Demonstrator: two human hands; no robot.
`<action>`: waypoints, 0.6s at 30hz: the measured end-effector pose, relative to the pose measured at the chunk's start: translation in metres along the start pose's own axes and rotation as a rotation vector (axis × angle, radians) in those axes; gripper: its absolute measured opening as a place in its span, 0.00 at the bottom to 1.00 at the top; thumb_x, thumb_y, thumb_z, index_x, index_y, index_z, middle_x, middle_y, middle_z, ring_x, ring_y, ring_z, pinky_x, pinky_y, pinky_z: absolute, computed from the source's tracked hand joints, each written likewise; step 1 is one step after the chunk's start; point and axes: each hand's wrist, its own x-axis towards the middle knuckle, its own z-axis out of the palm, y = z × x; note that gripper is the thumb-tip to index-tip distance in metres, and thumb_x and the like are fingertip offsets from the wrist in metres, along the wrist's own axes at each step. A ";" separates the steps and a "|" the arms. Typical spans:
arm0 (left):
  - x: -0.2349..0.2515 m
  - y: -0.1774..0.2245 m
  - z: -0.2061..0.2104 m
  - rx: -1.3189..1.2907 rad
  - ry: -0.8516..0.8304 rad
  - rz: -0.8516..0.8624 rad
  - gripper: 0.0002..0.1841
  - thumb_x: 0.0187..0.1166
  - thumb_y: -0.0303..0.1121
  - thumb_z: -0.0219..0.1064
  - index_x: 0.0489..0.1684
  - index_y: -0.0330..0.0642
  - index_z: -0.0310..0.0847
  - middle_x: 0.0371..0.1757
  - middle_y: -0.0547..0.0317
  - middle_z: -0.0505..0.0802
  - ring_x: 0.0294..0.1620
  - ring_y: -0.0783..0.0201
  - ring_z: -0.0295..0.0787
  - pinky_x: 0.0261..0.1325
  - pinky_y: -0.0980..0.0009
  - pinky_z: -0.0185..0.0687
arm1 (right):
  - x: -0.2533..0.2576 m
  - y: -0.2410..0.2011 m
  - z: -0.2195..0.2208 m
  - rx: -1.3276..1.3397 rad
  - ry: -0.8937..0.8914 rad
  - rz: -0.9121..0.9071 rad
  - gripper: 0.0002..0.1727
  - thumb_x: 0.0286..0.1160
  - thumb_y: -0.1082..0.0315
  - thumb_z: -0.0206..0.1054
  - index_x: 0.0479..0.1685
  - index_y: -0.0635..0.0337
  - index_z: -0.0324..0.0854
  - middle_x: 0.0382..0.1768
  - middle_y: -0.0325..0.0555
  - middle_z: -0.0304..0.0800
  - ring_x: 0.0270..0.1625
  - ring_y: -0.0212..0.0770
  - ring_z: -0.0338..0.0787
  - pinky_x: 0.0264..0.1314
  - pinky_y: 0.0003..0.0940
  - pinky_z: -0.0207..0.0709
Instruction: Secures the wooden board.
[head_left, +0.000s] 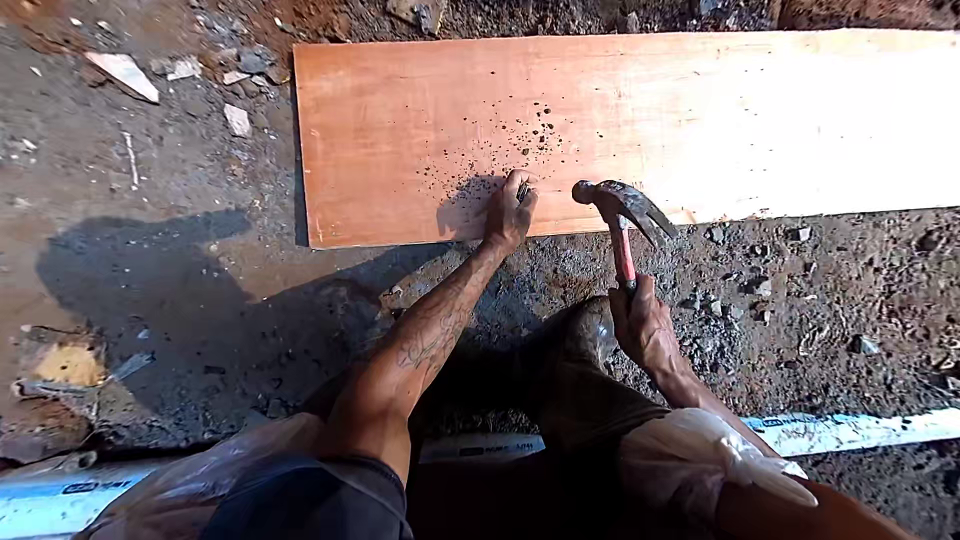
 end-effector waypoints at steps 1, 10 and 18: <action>0.003 0.000 0.000 0.002 0.008 0.008 0.15 0.82 0.29 0.57 0.61 0.32 0.81 0.46 0.42 0.91 0.45 0.52 0.89 0.53 0.53 0.82 | 0.005 0.004 0.003 -0.032 -0.025 0.007 0.22 0.86 0.64 0.56 0.62 0.79 0.75 0.26 0.62 0.88 0.27 0.61 0.91 0.32 0.56 0.84; 0.010 0.003 0.005 0.025 -0.027 0.083 0.16 0.83 0.26 0.57 0.61 0.27 0.82 0.51 0.36 0.93 0.53 0.45 0.92 0.60 0.48 0.83 | 0.007 0.026 0.019 -0.051 -0.209 0.143 0.21 0.88 0.63 0.56 0.67 0.74 0.73 0.32 0.72 0.87 0.36 0.74 0.90 0.39 0.71 0.78; -0.001 0.045 0.017 -0.736 0.058 -0.355 0.07 0.90 0.30 0.55 0.54 0.41 0.77 0.22 0.67 0.78 0.09 0.79 0.60 0.11 0.84 0.57 | -0.021 0.032 0.022 0.291 0.019 0.357 0.21 0.82 0.62 0.62 0.63 0.72 0.79 0.27 0.57 0.86 0.27 0.51 0.85 0.33 0.52 0.79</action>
